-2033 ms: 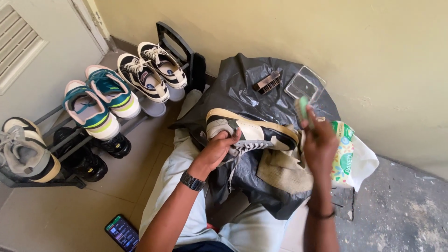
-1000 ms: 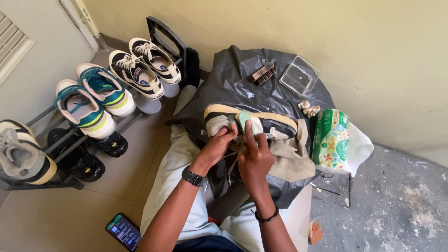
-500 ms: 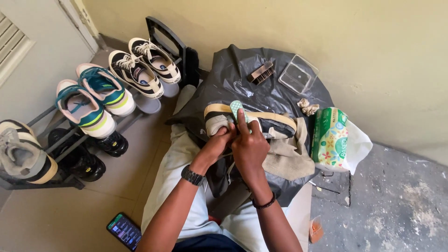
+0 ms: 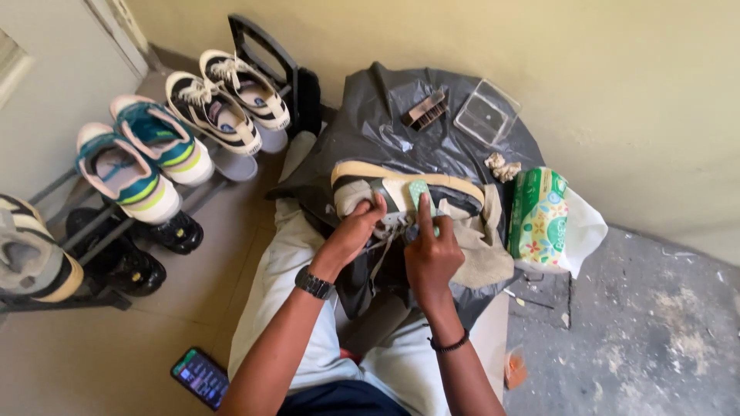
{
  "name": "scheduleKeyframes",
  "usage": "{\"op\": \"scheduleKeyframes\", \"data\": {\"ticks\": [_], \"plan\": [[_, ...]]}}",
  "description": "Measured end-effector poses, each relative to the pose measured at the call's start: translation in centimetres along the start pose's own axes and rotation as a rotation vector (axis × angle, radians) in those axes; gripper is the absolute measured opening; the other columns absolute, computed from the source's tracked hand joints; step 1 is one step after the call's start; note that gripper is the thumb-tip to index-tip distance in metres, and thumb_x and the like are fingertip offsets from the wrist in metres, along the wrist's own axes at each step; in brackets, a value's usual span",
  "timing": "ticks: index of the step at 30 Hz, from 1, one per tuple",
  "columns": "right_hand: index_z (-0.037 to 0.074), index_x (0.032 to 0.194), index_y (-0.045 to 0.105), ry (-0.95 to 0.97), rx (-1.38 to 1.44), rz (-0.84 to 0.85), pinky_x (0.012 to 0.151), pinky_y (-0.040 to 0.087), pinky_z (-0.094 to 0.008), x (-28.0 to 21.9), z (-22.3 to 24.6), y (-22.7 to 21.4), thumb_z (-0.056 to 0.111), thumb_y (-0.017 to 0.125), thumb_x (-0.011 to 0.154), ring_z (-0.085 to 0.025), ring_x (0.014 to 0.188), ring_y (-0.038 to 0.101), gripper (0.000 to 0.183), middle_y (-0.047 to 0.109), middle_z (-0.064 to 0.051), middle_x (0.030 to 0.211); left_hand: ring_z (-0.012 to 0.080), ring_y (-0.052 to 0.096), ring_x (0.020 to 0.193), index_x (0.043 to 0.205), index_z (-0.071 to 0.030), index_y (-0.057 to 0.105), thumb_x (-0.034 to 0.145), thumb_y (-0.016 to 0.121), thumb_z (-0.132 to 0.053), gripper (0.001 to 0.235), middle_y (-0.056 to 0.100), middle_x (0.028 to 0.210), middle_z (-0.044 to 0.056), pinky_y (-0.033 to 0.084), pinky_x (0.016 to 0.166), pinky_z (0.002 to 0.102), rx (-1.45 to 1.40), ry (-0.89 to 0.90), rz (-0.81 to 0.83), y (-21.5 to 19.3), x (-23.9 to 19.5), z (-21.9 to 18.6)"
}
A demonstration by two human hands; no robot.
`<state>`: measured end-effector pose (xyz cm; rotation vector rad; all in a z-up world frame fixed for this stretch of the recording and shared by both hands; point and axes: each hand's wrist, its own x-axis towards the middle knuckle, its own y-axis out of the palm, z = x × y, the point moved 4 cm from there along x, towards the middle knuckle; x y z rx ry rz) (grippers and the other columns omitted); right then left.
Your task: The person scrubs a white sneaker with a green brush, focusing on the upper, sides, and sole. They rotate the shoe to access different areas and finish by adjusting the laces.
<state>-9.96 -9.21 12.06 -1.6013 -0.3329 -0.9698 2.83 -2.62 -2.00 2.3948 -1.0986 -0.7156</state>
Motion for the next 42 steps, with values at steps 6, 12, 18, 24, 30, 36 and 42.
{"op": "scheduleKeyframes", "data": {"ticks": [6, 12, 18, 24, 30, 36, 42], "plan": [[0.024, 0.135, 0.072, 0.052, 0.025, 0.053, 0.040, 0.051, -0.039, 4.5, 2.8, -0.8, -0.005, 0.063, 0.080, -0.026, 0.053, 0.066, 0.062, 0.063, -0.005, 0.084, 0.0299, 0.019, 0.150, 0.148, -0.008, 0.044, 0.104, 0.061, -0.044, 0.059, 0.021, 0.163, 0.016, 0.016, 0.124, 0.055, -0.018, 0.029, -0.049, 2.5, -3.0, -4.1], [0.023, 0.139, 0.069, 0.076, 0.112, 0.044, 0.039, 0.043, -0.031, -3.1, 0.7, 0.3, -0.006, 0.063, 0.084, -0.022, 0.047, 0.058, 0.062, 0.062, -0.006, 0.084, 0.0313, 0.024, 0.147, 0.145, -0.005, 0.046, 0.105, 0.059, -0.050, 0.062, 0.030, 0.160, 0.020, 0.021, 0.121, 0.053, -0.044, 0.038, -0.060, 1.0, -0.3, -1.3], [0.022, 0.138, 0.069, 0.039, 0.066, -0.016, 0.038, 0.041, -0.033, -0.2, 0.4, 0.6, -0.008, 0.065, 0.082, -0.022, 0.046, 0.057, 0.064, 0.062, -0.006, 0.085, 0.0477, 0.004, 0.152, 0.156, -0.004, 0.029, 0.104, 0.057, -0.054, 0.077, 0.009, 0.166, 0.028, 0.007, 0.122, 0.064, 0.009, 0.022, 0.002, 1.2, -0.3, -2.4], [0.021, 0.134, 0.073, 0.059, -0.011, 0.009, 0.037, 0.043, -0.033, 4.2, 1.3, 0.1, -0.005, 0.062, 0.082, -0.020, 0.046, 0.058, 0.059, 0.062, -0.004, 0.085, 0.0251, 0.033, 0.139, 0.141, -0.007, 0.049, 0.104, 0.062, -0.050, 0.059, 0.039, 0.151, 0.017, 0.027, 0.117, 0.050, 0.003, 0.024, -0.031, -0.3, 0.0, -0.4], [0.017, 0.138, 0.068, 0.055, 0.186, 0.101, 0.037, 0.043, -0.030, -2.9, 2.4, -0.3, -0.011, 0.062, 0.082, -0.019, 0.044, 0.056, 0.064, 0.063, -0.008, 0.084, 0.0229, 0.028, 0.142, 0.142, -0.006, 0.048, 0.103, 0.061, -0.052, 0.061, 0.035, 0.153, 0.015, 0.025, 0.119, 0.052, -0.012, 0.012, -0.035, 0.9, -1.4, -1.8], [0.022, 0.135, 0.071, 0.112, 0.379, 0.133, 0.053, 0.053, -0.041, -1.7, 0.2, -1.9, -0.011, 0.062, 0.082, -0.031, 0.056, 0.062, 0.063, 0.064, -0.005, 0.081, 0.0177, 0.028, 0.138, 0.136, -0.012, 0.053, 0.102, 0.063, -0.052, 0.054, 0.036, 0.153, 0.008, 0.025, 0.118, 0.048, 0.042, 0.012, -0.046, -0.4, -0.5, -0.3], [0.019, 0.143, 0.058, 0.300, 0.652, 0.196, 0.050, 0.048, -0.021, 0.2, -4.5, -6.9, -0.011, 0.062, 0.096, -0.014, 0.076, 0.057, 0.056, 0.065, -0.006, 0.094, 0.0051, 0.052, 0.100, 0.083, -0.014, 0.047, 0.100, 0.065, -0.021, 0.025, 0.052, 0.094, -0.005, 0.044, 0.097, 0.026, 0.159, 0.117, -0.142, 2.9, -5.9, -7.8]]}}
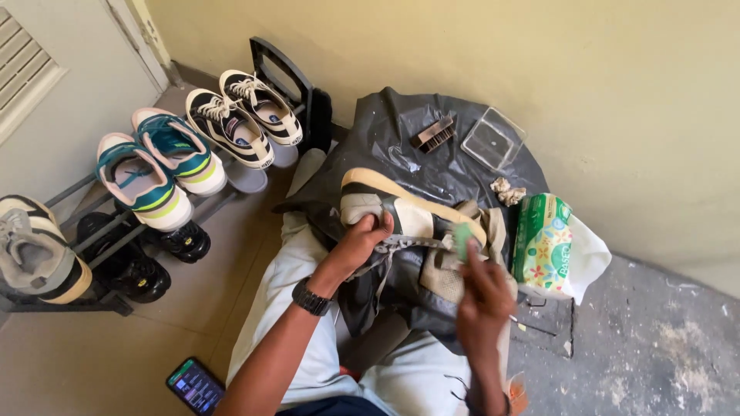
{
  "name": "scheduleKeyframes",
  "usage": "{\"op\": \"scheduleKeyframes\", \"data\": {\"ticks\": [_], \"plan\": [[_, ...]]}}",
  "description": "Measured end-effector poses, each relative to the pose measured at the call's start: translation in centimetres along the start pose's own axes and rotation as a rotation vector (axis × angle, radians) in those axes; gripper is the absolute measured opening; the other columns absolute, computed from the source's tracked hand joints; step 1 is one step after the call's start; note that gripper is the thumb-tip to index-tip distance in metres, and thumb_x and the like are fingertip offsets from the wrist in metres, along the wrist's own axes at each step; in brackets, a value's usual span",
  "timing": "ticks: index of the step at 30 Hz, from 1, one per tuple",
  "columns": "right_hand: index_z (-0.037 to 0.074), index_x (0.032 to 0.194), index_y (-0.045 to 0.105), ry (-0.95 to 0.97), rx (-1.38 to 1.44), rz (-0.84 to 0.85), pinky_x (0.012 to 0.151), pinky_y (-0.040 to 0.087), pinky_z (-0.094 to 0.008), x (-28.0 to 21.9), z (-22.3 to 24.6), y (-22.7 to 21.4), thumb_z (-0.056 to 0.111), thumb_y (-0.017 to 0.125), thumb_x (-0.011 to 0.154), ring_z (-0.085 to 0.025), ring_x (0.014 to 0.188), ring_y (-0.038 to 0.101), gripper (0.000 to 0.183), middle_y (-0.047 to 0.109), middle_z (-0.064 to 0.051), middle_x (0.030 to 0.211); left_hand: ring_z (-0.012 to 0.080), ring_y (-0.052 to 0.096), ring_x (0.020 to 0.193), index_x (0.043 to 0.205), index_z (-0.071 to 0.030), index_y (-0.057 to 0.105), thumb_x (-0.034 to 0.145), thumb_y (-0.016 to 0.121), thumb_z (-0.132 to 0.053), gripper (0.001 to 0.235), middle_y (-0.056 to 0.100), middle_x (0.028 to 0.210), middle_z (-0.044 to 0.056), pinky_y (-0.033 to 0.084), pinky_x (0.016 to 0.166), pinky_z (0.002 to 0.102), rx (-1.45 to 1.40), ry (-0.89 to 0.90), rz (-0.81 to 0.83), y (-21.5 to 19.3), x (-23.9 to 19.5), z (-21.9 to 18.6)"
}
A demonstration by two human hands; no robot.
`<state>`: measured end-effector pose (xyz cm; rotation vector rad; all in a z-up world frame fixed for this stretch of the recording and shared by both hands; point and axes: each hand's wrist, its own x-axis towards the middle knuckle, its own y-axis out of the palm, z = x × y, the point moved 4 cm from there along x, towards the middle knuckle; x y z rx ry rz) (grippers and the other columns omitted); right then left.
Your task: The person scrubs a white sneaker with a green brush, focusing on the upper, sides, and sole. They rotate the shoe to access different areas and finish by adjusting the laces.
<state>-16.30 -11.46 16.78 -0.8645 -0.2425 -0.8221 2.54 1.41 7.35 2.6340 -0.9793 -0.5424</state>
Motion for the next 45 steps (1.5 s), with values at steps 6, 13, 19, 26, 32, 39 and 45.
{"op": "scheduleKeyframes", "data": {"ticks": [6, 13, 19, 26, 32, 39, 45], "plan": [[0.000, 0.146, 0.060, -0.100, -0.092, -0.196, 0.066, 0.031, -0.032, 1.9, 3.2, -7.3, -0.017, 0.066, 0.101, -0.016, 0.078, 0.042, 0.049, 0.049, -0.008, 0.088, 0.0052, 0.024, 0.065, 0.072, -0.021, 0.025, 0.106, 0.041, -0.045, 0.044, 0.021, 0.072, -0.008, 0.027, 0.064, 0.031, 0.126, 0.473, 0.088, 2.6, -2.9, -11.4], [0.006, 0.144, 0.059, -0.204, 0.045, -0.157, 0.064, 0.031, -0.031, 4.1, 6.0, -6.5, -0.006, 0.067, 0.102, -0.016, 0.074, 0.040, 0.044, 0.050, -0.005, 0.085, 0.0076, 0.019, 0.056, 0.064, -0.020, 0.019, 0.103, 0.027, -0.059, 0.055, 0.018, 0.056, -0.005, 0.015, 0.057, 0.033, 0.464, 0.446, 0.168, 5.1, -0.7, -12.2], [0.006, 0.131, 0.071, -0.276, 0.139, -0.162, 0.053, 0.039, -0.030, 6.1, 7.0, -5.2, -0.006, 0.070, 0.095, -0.016, 0.057, 0.051, 0.038, 0.065, -0.011, 0.082, 0.0206, 0.056, 0.069, 0.062, -0.005, 0.055, 0.108, 0.027, -0.058, 0.076, 0.056, 0.059, 0.010, 0.048, 0.073, 0.040, 0.649, 0.399, 0.314, 6.7, 0.6, -11.4], [0.005, 0.134, 0.070, -0.263, 0.145, -0.185, 0.054, 0.040, -0.034, 6.0, 5.6, -5.4, -0.007, 0.069, 0.095, -0.023, 0.061, 0.056, 0.040, 0.066, -0.014, 0.084, 0.0275, 0.054, 0.065, 0.059, -0.001, 0.061, 0.106, 0.025, -0.064, 0.087, 0.059, 0.058, 0.019, 0.047, 0.069, 0.045, 0.686, 0.336, 0.407, 8.4, 0.9, -11.0], [0.006, 0.134, 0.069, -0.253, 0.197, -0.179, 0.059, 0.043, -0.035, 6.4, 6.1, -4.1, -0.006, 0.067, 0.097, -0.026, 0.064, 0.059, 0.039, 0.065, -0.016, 0.085, 0.0267, 0.060, 0.079, 0.068, 0.000, 0.064, 0.105, 0.019, -0.067, 0.089, 0.063, 0.070, 0.020, 0.048, 0.079, 0.042, 0.669, 0.276, 0.400, 10.3, -0.3, -11.3], [0.015, 0.132, 0.073, -0.275, -0.074, -0.148, 0.054, 0.045, -0.032, 2.4, 5.0, -2.2, -0.001, 0.067, 0.094, -0.024, 0.054, 0.058, 0.042, 0.066, -0.010, 0.077, 0.0488, 0.058, 0.118, 0.115, 0.014, 0.061, 0.102, -0.004, -0.066, 0.104, 0.065, 0.113, 0.036, 0.039, 0.109, 0.057, 0.594, 0.173, 0.327, 8.9, 0.4, -10.1], [0.021, 0.131, 0.074, -0.302, -0.304, -0.236, 0.047, 0.045, -0.039, 1.3, 4.1, -0.7, 0.002, 0.067, 0.092, -0.029, 0.049, 0.057, 0.044, 0.059, -0.005, 0.073, 0.0510, 0.064, 0.091, 0.074, 0.000, 0.058, 0.103, -0.008, -0.060, 0.093, 0.063, 0.079, 0.031, 0.047, 0.087, 0.057, 0.797, 0.216, 0.345, 9.3, 0.2, -8.6]]}}
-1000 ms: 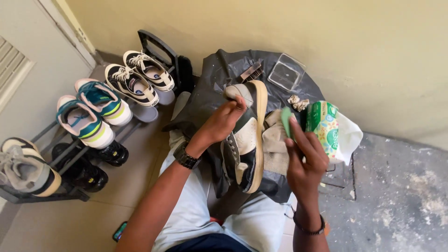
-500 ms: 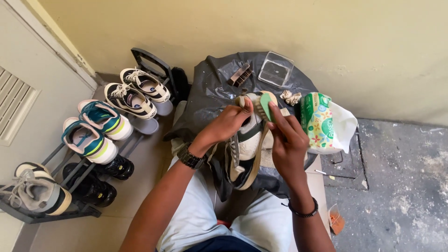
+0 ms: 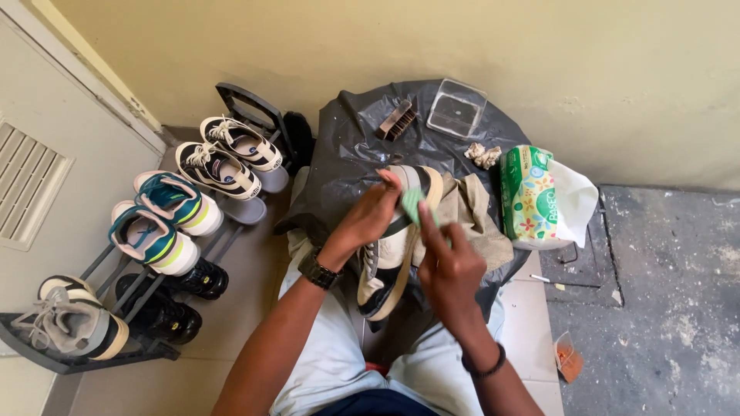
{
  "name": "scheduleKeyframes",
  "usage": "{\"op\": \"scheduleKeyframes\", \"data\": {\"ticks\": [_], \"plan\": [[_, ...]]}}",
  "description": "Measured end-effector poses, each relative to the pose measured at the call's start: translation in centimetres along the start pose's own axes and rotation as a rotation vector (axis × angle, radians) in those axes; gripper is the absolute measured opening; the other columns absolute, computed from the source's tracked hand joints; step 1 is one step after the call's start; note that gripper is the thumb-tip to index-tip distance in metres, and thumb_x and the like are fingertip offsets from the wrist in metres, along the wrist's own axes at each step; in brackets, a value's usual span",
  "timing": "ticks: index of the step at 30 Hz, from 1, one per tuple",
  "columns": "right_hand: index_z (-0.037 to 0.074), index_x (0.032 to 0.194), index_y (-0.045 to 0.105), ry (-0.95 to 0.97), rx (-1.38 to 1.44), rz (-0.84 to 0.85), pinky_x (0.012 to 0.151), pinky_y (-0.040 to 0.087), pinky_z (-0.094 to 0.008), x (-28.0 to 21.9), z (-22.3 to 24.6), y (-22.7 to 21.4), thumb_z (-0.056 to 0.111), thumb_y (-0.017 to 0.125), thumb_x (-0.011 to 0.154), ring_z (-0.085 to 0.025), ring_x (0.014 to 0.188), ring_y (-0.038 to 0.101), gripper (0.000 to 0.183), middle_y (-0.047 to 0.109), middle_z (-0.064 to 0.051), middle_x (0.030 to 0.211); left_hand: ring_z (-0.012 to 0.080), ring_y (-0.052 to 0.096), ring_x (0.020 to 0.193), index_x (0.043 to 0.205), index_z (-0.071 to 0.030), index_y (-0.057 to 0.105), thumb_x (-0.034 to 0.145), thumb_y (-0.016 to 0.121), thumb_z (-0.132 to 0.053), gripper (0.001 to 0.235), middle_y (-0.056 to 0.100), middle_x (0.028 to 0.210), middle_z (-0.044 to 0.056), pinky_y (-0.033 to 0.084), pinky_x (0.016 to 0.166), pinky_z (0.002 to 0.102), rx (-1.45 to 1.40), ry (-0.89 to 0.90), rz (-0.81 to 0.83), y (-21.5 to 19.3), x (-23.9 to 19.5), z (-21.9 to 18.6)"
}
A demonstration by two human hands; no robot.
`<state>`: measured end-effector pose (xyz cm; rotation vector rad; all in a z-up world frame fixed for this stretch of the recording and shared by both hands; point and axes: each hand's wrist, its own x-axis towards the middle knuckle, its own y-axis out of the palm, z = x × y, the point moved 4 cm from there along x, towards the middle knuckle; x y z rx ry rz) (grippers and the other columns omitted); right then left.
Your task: The person scrubs a white sneaker with a green brush, focusing on the upper, sides, and sole. They rotate the shoe to access different areas and finish by adjusting the laces.
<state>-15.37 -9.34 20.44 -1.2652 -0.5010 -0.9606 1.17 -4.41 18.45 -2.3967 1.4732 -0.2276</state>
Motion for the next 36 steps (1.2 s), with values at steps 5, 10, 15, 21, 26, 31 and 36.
{"op": "scheduleKeyframes", "data": {"ticks": [5, 10, 15, 21, 26, 31, 36], "plan": [[0.018, 0.127, 0.077, 0.104, 0.047, 0.001, 0.047, 0.044, -0.041, 5.2, -0.6, 0.3, 0.004, 0.069, 0.094, -0.032, 0.052, 0.058, 0.037, 0.061, -0.008, 0.073, 0.0371, 0.062, 0.072, 0.064, -0.008, 0.050, 0.105, -0.002, -0.059, 0.083, 0.056, 0.062, 0.016, 0.049, 0.079, 0.048, -0.009, -0.014, 0.003, 1.7, 0.2, 0.9], [0.020, 0.128, 0.076, 0.098, 0.066, 0.074, 0.044, 0.039, -0.028, 2.4, 1.2, -0.2, 0.005, 0.065, 0.097, -0.020, 0.043, 0.053, 0.036, 0.064, -0.009, 0.069, 0.0375, 0.053, 0.066, 0.060, -0.007, 0.047, 0.099, -0.008, -0.066, 0.090, 0.049, 0.059, 0.017, 0.047, 0.074, 0.048, -0.079, -0.014, -0.067, -0.2, 0.4, 1.1], [0.014, 0.133, 0.071, 0.158, 0.048, 0.094, 0.036, 0.037, -0.026, -1.1, 2.5, -0.7, 0.000, 0.064, 0.092, -0.014, 0.036, 0.048, 0.044, 0.066, -0.011, 0.070, 0.0238, 0.045, 0.053, 0.067, -0.016, 0.042, 0.108, 0.000, -0.058, 0.073, 0.047, 0.055, 0.005, 0.044, 0.067, 0.040, -0.124, 0.047, -0.024, -0.6, 1.2, 1.6], [0.027, 0.135, 0.072, 0.169, -0.018, -0.011, 0.050, 0.048, -0.037, 3.1, -0.3, 0.9, 0.008, 0.068, 0.096, -0.030, 0.053, 0.059, 0.044, 0.060, -0.002, 0.076, 0.0288, 0.053, 0.062, 0.091, -0.013, 0.043, 0.108, -0.003, -0.052, 0.063, 0.056, 0.063, 0.013, 0.041, 0.082, 0.044, -0.133, 0.090, 0.024, 0.2, 2.1, 3.8], [0.024, 0.134, 0.073, 0.172, -0.052, 0.009, 0.047, 0.044, -0.037, 3.8, 0.2, 1.3, 0.010, 0.066, 0.098, -0.028, 0.050, 0.058, 0.039, 0.059, -0.004, 0.075, 0.0361, 0.056, 0.077, 0.091, -0.005, 0.051, 0.104, -0.007, -0.058, 0.080, 0.060, 0.078, 0.020, 0.043, 0.083, 0.045, -0.092, 0.006, 0.009, 0.2, 1.5, 2.8], [0.021, 0.136, 0.071, 0.186, -0.077, 0.091, 0.040, 0.038, -0.023, -2.1, 1.5, 1.1, 0.005, 0.063, 0.096, -0.013, 0.040, 0.049, 0.044, 0.065, -0.007, 0.075, 0.0382, 0.057, 0.068, 0.102, -0.007, 0.043, 0.107, 0.000, -0.050, 0.061, 0.060, 0.073, 0.019, 0.041, 0.081, 0.048, -0.059, 0.105, -0.026, -1.1, 2.2, 4.0], [0.019, 0.136, 0.071, 0.218, 0.006, 0.034, 0.043, 0.038, -0.026, 0.4, 1.6, 0.1, 0.005, 0.063, 0.098, -0.016, 0.043, 0.051, 0.042, 0.065, -0.008, 0.077, 0.0229, 0.045, 0.052, 0.090, -0.014, 0.041, 0.109, 0.000, -0.051, 0.059, 0.053, 0.060, 0.009, 0.043, 0.070, 0.042, -0.181, 0.152, 0.012, 0.5, 1.4, 3.1]]}}
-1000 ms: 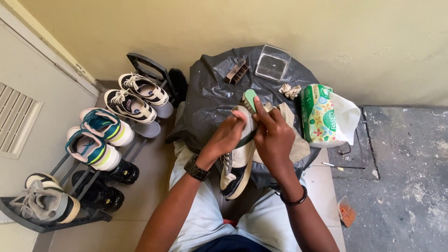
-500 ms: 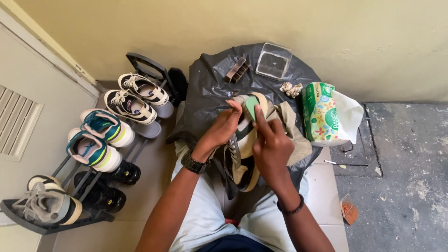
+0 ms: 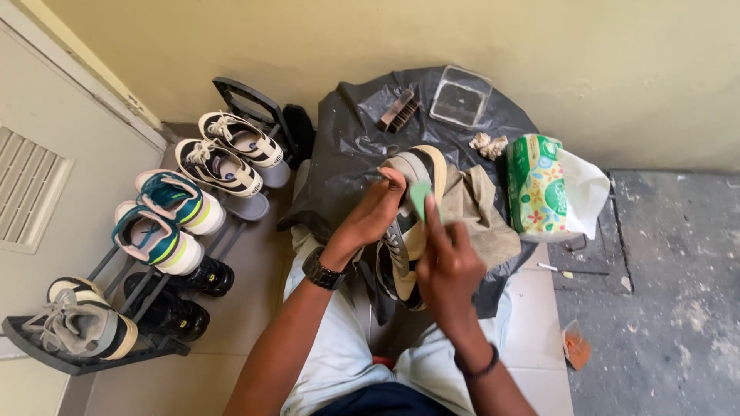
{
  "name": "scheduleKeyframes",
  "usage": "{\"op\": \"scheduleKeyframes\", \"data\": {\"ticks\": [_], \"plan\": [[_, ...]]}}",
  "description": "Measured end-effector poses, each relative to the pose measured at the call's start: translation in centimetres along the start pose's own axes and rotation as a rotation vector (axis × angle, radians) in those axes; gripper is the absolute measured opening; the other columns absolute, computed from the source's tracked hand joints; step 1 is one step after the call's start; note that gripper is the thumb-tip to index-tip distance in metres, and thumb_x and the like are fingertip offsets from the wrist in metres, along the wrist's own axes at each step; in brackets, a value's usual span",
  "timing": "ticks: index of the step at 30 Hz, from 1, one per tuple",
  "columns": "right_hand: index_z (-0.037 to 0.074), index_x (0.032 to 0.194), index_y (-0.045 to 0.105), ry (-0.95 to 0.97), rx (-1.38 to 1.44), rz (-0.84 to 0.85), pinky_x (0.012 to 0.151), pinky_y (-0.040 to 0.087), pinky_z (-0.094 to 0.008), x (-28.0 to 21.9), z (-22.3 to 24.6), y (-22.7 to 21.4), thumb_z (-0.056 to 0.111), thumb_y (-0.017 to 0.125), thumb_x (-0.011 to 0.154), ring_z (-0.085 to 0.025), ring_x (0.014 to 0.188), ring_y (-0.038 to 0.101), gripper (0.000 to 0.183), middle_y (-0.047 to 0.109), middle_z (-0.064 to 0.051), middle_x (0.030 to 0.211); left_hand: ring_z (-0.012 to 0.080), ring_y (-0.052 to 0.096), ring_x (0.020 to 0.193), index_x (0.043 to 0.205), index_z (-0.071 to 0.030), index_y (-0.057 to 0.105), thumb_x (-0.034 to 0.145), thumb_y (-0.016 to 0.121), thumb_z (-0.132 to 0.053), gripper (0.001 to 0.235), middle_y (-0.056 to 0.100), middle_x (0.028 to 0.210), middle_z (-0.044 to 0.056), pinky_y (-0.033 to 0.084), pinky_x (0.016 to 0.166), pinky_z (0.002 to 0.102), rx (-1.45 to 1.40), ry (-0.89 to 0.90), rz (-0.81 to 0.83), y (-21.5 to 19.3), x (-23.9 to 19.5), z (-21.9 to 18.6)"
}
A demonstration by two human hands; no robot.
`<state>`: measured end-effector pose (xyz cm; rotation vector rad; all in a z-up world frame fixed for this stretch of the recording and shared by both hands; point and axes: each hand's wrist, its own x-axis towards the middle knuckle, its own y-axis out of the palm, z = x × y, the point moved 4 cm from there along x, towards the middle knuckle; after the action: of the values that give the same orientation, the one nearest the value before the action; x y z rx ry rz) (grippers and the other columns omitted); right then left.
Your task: The person scrubs a white sneaker with a green brush, focusing on the upper, sides, and sole. They rotate the shoe to access different areas and finish by adjusting the laces.
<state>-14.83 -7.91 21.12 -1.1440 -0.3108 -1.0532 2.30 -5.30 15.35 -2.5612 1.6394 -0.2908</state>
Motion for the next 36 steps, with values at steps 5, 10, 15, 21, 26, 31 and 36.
{"op": "scheduleKeyframes", "data": {"ticks": [5, 10, 15, 21, 26, 31, 36], "plan": [[0.024, 0.135, 0.072, -0.066, -0.040, -0.100, 0.046, 0.045, -0.037, 5.3, 0.4, -0.1, 0.007, 0.070, 0.096, -0.029, 0.051, 0.057, 0.042, 0.058, 0.000, 0.078, 0.0134, 0.029, 0.045, 0.076, -0.017, 0.038, 0.112, 0.010, -0.050, 0.057, 0.045, 0.049, 0.005, 0.038, 0.058, 0.038, -0.095, 0.041, 0.035, 0.7, -0.9, -3.4], [0.025, 0.138, 0.070, -0.071, 0.094, -0.127, 0.054, 0.051, -0.037, 3.3, 1.2, -1.6, 0.006, 0.071, 0.097, -0.032, 0.059, 0.062, 0.045, 0.059, 0.000, 0.078, 0.0120, 0.026, 0.040, 0.066, -0.018, 0.039, 0.110, 0.006, -0.053, 0.065, 0.041, 0.045, 0.003, 0.037, 0.049, 0.034, -0.004, 0.110, -0.010, -1.1, -1.1, -6.5], [0.020, 0.134, 0.072, -0.056, 0.076, -0.142, 0.048, 0.050, -0.037, -1.5, 0.9, -1.6, 0.007, 0.072, 0.093, -0.028, 0.056, 0.061, 0.043, 0.062, 0.005, 0.081, 0.0089, 0.029, 0.041, 0.056, -0.016, 0.042, 0.109, 0.019, -0.056, 0.071, 0.036, 0.042, 0.004, 0.040, 0.049, 0.030, 0.082, 0.216, -0.073, -2.2, -1.0, -9.6], [0.009, 0.135, 0.070, -0.083, 0.220, -0.168, 0.049, 0.048, -0.039, 1.5, 2.0, -2.5, -0.003, 0.071, 0.094, -0.034, 0.056, 0.059, 0.043, 0.063, -0.007, 0.081, 0.0096, 0.032, 0.047, 0.054, -0.012, 0.045, 0.105, 0.026, -0.064, 0.076, 0.030, 0.045, 0.002, 0.042, 0.052, 0.032, 0.121, 0.286, -0.080, -2.1, -0.8, -10.2], [0.006, 0.135, 0.069, -0.186, 0.231, -0.175, 0.050, 0.047, -0.037, 6.2, 2.5, -2.6, -0.006, 0.070, 0.096, -0.031, 0.056, 0.059, 0.042, 0.062, -0.014, 0.080, 0.0124, 0.035, 0.044, 0.054, -0.011, 0.046, 0.111, 0.025, -0.050, 0.072, 0.040, 0.042, 0.008, 0.043, 0.053, 0.033, 0.054, 0.301, -0.089, -1.3, -0.7, -9.4], [0.005, 0.135, 0.069, -0.238, 0.205, -0.182, 0.048, 0.047, -0.037, 5.6, 2.5, -2.1, -0.007, 0.071, 0.095, -0.029, 0.054, 0.058, 0.042, 0.062, -0.017, 0.079, 0.0110, 0.025, 0.044, 0.055, -0.015, 0.043, 0.112, 0.021, -0.048, 0.069, 0.034, 0.043, 0.004, 0.039, 0.050, 0.034, 0.021, 0.279, -0.038, -1.1, -0.8, -9.2], [0.007, 0.133, 0.071, -0.185, 0.122, -0.151, 0.041, 0.046, -0.035, -1.6, -0.7, 0.3, 0.001, 0.073, 0.091, -0.022, 0.047, 0.058, 0.042, 0.064, -0.006, 0.078, 0.0081, 0.026, 0.044, 0.058, -0.018, 0.046, 0.111, 0.018, -0.053, 0.070, 0.039, 0.045, 0.001, 0.041, 0.054, 0.031, -0.032, 0.219, -0.024, -2.3, 0.0, -5.1]]}}
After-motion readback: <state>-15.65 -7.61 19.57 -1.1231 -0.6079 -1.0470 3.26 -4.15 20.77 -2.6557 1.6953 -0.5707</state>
